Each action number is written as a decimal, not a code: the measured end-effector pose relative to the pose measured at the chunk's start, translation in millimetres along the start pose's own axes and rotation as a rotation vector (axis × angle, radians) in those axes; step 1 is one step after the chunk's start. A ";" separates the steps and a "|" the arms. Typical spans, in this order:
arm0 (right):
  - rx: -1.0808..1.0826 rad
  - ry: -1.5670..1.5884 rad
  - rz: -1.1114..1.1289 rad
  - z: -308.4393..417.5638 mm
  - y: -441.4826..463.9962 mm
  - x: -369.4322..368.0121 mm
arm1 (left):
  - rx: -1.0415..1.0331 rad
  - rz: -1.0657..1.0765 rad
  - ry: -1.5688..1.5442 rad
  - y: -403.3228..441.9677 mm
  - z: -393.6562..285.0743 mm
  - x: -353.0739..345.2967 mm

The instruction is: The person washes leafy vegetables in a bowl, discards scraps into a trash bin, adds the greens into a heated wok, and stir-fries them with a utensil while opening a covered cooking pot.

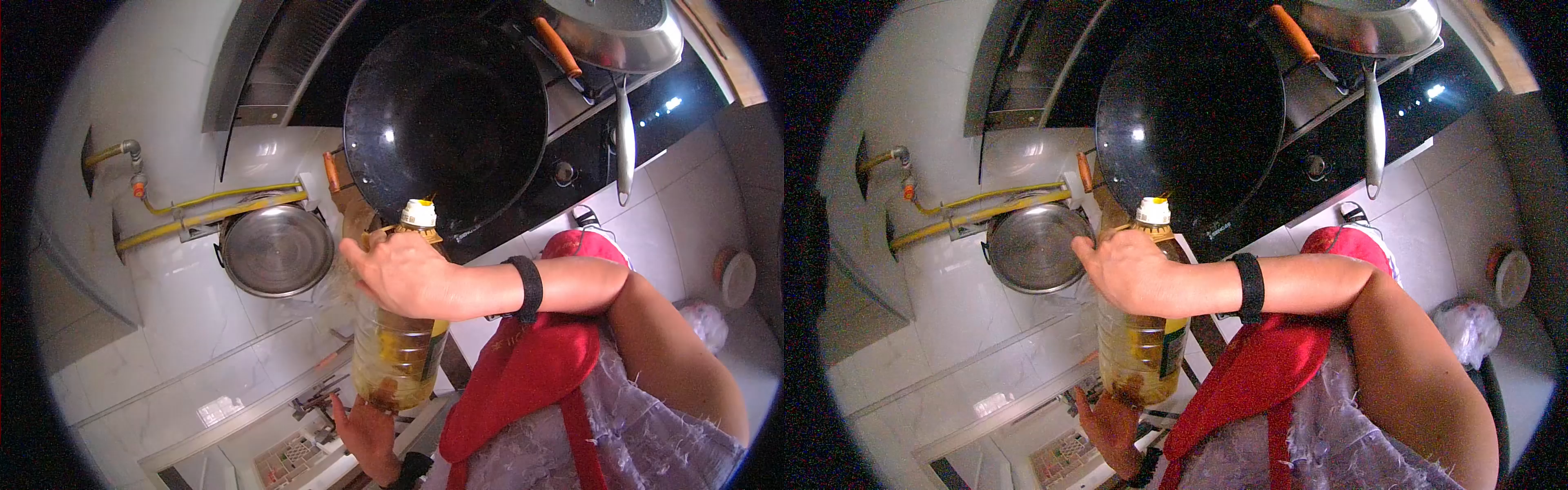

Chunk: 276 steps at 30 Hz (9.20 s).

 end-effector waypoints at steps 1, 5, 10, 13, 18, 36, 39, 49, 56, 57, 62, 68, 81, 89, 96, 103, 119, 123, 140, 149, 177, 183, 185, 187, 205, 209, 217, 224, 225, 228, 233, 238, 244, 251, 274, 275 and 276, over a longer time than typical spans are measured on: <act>0.011 -0.010 -0.022 -0.6 -0.2 -2.5 | -0.004 -0.005 -0.008 -1.2 0.8 -0.1; 0.013 -0.036 0.019 3.1 -4.9 10.1 | -0.018 -0.013 -0.079 -5.6 9.6 -1.0; 0.070 -0.056 0.016 -0.1 -4.6 13.0 | -0.019 -0.043 -0.054 -19.0 25.6 1.0; 0.119 -0.052 0.031 5.5 -9.5 21.8 | -0.034 -0.108 -0.123 -29.6 47.3 -8.1; 0.231 -0.068 0.003 29.4 -2.6 51.5 | 0.024 -0.058 -0.148 -26.7 90.1 -3.1; 0.361 -0.014 -0.150 127.2 -147.6 209.0 | 0.177 0.546 -0.431 7.3 246.3 -80.1; 0.311 0.098 -0.228 122.5 -172.9 261.9 | 0.278 0.612 -0.330 9.7 267.0 -101.7; -0.036 0.232 -0.037 107.0 -211.5 437.1 | 0.075 0.438 0.077 26.3 270.3 -152.1; -0.162 0.022 -0.137 -10.2 -182.8 590.6 | 0.037 0.276 -0.079 26.6 300.3 -218.3; -0.173 -0.014 -0.149 -30.9 -176.9 612.9 | 0.019 0.273 -0.081 30.6 305.8 -233.5; -0.275 -0.127 -0.175 -133.1 -146.6 695.5 | -0.044 0.182 -0.115 34.0 325.1 -300.8; -0.170 -0.279 -0.056 -313.7 -94.5 791.8 | -0.034 0.174 -0.212 28.8 360.1 -349.7; -0.208 0.024 -0.372 -485.1 -89.6 793.2 | -0.068 0.148 -0.177 25.5 357.1 -396.4; -0.589 -0.739 -0.072 -521.1 -289.2 719.3 | -0.050 0.100 -0.161 36.8 354.9 -395.3; -0.664 -0.822 0.357 -580.2 -426.5 608.7 | -0.041 0.131 -0.083 44.0 345.4 -396.2; -0.453 -0.958 0.136 -569.9 -370.0 666.6 | -0.042 0.151 -0.093 48.9 337.1 -390.9; -0.118 -0.834 -0.255 -482.5 -65.0 830.4 | -0.113 0.050 -0.244 29.9 352.0 -400.9; -0.051 -0.838 -0.110 -489.7 -54.4 822.9 | -0.167 0.037 -0.246 28.7 355.0 -395.3; -0.552 -1.282 -0.029 -472.3 -28.2 794.3 | -0.187 0.119 -0.167 17.1 346.7 -423.6; -0.589 -1.278 0.003 -497.8 -48.4 824.5 | -0.248 0.073 -0.231 -21.3 374.0 -385.5; -1.238 -0.638 0.026 -200.9 -652.6 777.9 | 0.467 0.928 0.393 15.9 464.0 -521.6; -1.294 -0.240 -0.264 -243.6 -816.3 781.1 | 0.141 0.866 0.647 -3.1 524.0 -588.0; -1.321 -0.146 -0.376 -253.6 -860.1 785.5 | 0.086 0.906 0.737 -31.0 554.9 -620.7; -1.263 0.034 -0.575 -247.9 -903.6 792.5 | 0.068 0.837 0.760 -50.7 582.0 -649.7; -0.969 0.350 -0.549 -226.3 -873.5 801.5 | 0.555 0.667 0.359 160.8 758.8 -875.1; -0.910 0.308 -0.513 -220.0 -838.6 797.8 | 0.634 0.659 0.176 163.9 782.5 -889.3; -0.569 -0.113 -0.584 -225.3 -757.4 810.2 | 0.439 0.795 0.378 144.8 779.5 -882.7; -0.317 -0.466 -0.534 -269.1 -702.0 826.8 | 0.384 1.129 0.765 5.6 776.7 -878.1; -0.331 -0.500 -0.522 -284.6 -702.8 824.9 | 0.375 1.155 0.816 -5.7 779.6 -882.3; -0.513 -0.652 -0.621 -311.7 -716.3 827.4 | 0.250 1.148 0.910 -34.6 788.6 -898.7; -0.705 -0.353 -0.811 -319.2 -750.4 852.7 | 0.008 1.211 1.016 -83.2 812.8 -933.6; -0.348 -0.114 -1.179 -339.0 -761.0 861.3 | -0.361 1.292 1.096 -143.1 834.8 -968.1; 0.068 0.720 -1.399 -342.3 -781.7 857.9 | -1.146 1.165 1.648 -155.9 860.1 -995.1; 0.189 0.939 -1.494 -327.2 -815.9 854.9 | -1.383 1.188 1.879 -184.3 901.7 -1000.8; 0.378 1.075 -1.649 -352.6 -870.2 836.6 | -1.276 1.007 2.203 -186.8 978.4 -988.0; 0.363 1.085 -1.664 -361.2 -872.9 833.2 | -1.288 1.025 2.187 -183.3 982.8 -985.3; 0.351 1.094 -1.676 -371.5 -875.0 828.5 | -1.287 1.046 2.157 -167.1 989.1 -981.6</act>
Point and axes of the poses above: each hand's wrist, its own y-axis towards the middle knuckle, its own x-axis out of the back of the hand, z = x × y, the point moved 4 cm from there along y, towards the middle knuckle, and after that the axes turned 8 degrees about x, right-handed, at the moved point
